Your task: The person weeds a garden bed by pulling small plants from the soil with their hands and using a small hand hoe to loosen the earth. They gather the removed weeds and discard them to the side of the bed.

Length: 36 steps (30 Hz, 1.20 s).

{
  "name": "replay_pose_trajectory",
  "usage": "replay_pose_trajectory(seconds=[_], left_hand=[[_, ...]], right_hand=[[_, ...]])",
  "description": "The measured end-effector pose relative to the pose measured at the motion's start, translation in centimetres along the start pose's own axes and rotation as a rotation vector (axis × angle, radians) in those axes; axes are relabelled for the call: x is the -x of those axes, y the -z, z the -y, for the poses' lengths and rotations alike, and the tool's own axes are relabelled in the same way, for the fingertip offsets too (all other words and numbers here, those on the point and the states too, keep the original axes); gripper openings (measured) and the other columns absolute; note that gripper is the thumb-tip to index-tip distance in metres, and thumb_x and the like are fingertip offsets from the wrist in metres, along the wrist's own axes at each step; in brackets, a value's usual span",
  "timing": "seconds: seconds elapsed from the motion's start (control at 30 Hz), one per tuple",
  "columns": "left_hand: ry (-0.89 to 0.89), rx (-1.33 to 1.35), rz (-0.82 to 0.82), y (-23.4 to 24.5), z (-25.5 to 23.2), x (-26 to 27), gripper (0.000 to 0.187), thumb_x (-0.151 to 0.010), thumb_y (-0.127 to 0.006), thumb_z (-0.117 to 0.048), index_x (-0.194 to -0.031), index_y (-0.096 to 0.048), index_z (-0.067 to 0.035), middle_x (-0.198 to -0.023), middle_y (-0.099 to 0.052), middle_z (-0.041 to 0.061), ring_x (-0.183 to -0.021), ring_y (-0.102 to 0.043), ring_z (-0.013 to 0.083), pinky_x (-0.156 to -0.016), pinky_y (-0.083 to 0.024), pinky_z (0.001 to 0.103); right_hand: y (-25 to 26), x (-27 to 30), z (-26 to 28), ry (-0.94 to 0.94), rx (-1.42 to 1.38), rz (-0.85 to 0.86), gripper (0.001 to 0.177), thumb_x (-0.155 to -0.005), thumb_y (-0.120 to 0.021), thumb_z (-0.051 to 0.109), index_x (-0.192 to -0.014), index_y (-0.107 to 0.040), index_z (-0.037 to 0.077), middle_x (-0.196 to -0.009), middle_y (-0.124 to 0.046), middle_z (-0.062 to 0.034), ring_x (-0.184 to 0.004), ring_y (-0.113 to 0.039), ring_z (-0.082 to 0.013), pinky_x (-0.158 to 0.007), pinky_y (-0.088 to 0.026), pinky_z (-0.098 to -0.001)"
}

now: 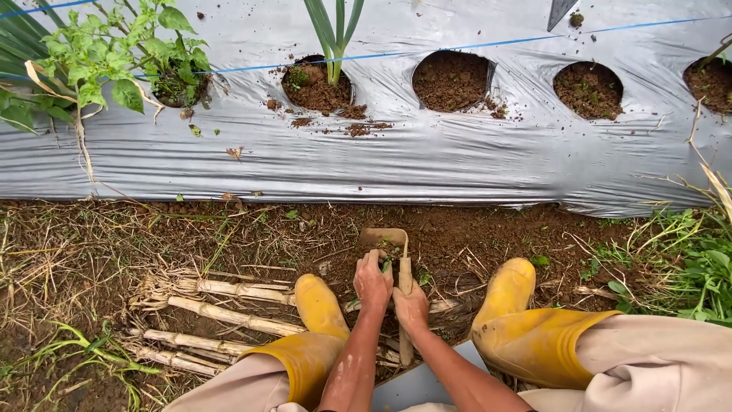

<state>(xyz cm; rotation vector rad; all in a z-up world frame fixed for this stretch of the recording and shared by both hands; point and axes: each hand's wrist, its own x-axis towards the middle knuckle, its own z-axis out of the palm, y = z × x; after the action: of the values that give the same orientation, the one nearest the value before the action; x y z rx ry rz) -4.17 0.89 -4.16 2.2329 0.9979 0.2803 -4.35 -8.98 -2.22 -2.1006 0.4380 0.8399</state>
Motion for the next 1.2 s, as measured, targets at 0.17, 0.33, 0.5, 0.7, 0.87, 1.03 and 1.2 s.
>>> replay_pose_trajectory(seconds=[0.17, 0.33, 0.5, 0.7, 0.87, 1.03, 1.2], left_hand=[[0.016, -0.032, 0.006, -0.2, 0.5, 0.0, 0.02, -0.086, -0.075, -0.02, -0.1, -0.061, -0.025, -0.09, -0.068, -0.003, -0.09, -0.068, 0.0221, -0.081, -0.06, 0.039], [-0.021, -0.033, -0.021, -0.5, 1.4, 0.3, 0.022, -0.086, -0.076, -0.021, -0.102, -0.061, -0.026, -0.092, -0.067, -0.002, -0.094, -0.068, 0.0229, -0.082, -0.059, 0.04], [-0.032, -0.02, -0.07, -0.6, 2.8, 0.2, 0.025, -0.087, -0.076, -0.024, -0.106, -0.061, -0.024, -0.1, -0.06, -0.001, -0.1, -0.064, 0.0255, -0.086, -0.059, 0.041], [0.046, 0.01, -0.069, 0.9, 1.9, 0.5, 0.033, -0.085, -0.078, -0.024, -0.108, -0.054, -0.021, -0.111, -0.049, 0.002, -0.108, -0.06, 0.0303, -0.086, -0.06, 0.047], [0.095, 0.064, -0.015, 0.7, 2.5, 0.3, 0.034, -0.087, -0.075, -0.025, -0.112, -0.052, -0.021, -0.114, -0.045, 0.003, -0.111, -0.059, 0.0314, -0.087, -0.06, 0.049], [0.152, 0.088, 0.059, 0.5, 2.9, 0.2, 0.036, -0.087, -0.075, -0.026, -0.114, -0.051, -0.021, -0.116, -0.046, 0.004, -0.111, -0.061, 0.0339, -0.089, -0.059, 0.05], [0.185, 0.099, 0.08, 0.4, 2.5, -0.2, 0.037, -0.088, -0.074, -0.026, -0.115, -0.05, -0.02, -0.118, -0.046, 0.006, -0.112, -0.062, 0.0369, -0.091, -0.058, 0.052]], right_hand=[[0.0, -1.6, 0.1, -0.013, -0.293, -0.23, 0.022, -0.071, -0.072, 0.03, -0.086, -0.067, 0.015, -0.07, -0.065, -0.0089, -0.068, -0.066, -0.0269, -0.066, -0.051, -0.0405], [-0.3, -7.0, -0.3, 0.012, -0.495, -0.459, 0.015, -0.068, -0.075, 0.025, -0.078, -0.064, 0.022, -0.048, -0.058, -0.0044, -0.038, -0.059, -0.0199, -0.042, -0.046, -0.033], [0.1, -2.1, 1.4, 0.142, -0.017, -0.096, 0.029, -0.077, -0.068, 0.032, -0.102, -0.068, 0.019, -0.1, -0.074, -0.0193, -0.105, -0.069, -0.0435, -0.09, -0.051, -0.0573], [-0.5, 1.5, 3.5, 0.098, -0.178, -0.212, 0.026, -0.08, -0.066, 0.024, -0.102, -0.064, 0.01, -0.098, -0.071, -0.0246, -0.1, -0.068, -0.0453, -0.088, -0.053, -0.057], [-2.2, -5.3, 2.4, 0.083, -0.353, -0.446, 0.018, -0.079, -0.076, 0.032, -0.088, -0.063, 0.023, -0.069, -0.067, -0.0039, -0.053, -0.066, -0.0208, -0.054, -0.056, -0.035], [-1.9, -4.3, 1.7, 0.138, -0.24, -0.328, 0.02, -0.083, -0.072, 0.031, -0.095, -0.064, 0.018, -0.083, -0.069, -0.0111, -0.082, -0.07, -0.034, -0.07, -0.055, -0.0504], [-1.2, -2.9, 3.5, 0.147, -0.208, -0.355, 0.025, -0.082, -0.072, 0.029, -0.1, -0.062, 0.015, -0.088, -0.068, -0.015, -0.089, -0.068, -0.0369, -0.078, -0.053, -0.0532]])
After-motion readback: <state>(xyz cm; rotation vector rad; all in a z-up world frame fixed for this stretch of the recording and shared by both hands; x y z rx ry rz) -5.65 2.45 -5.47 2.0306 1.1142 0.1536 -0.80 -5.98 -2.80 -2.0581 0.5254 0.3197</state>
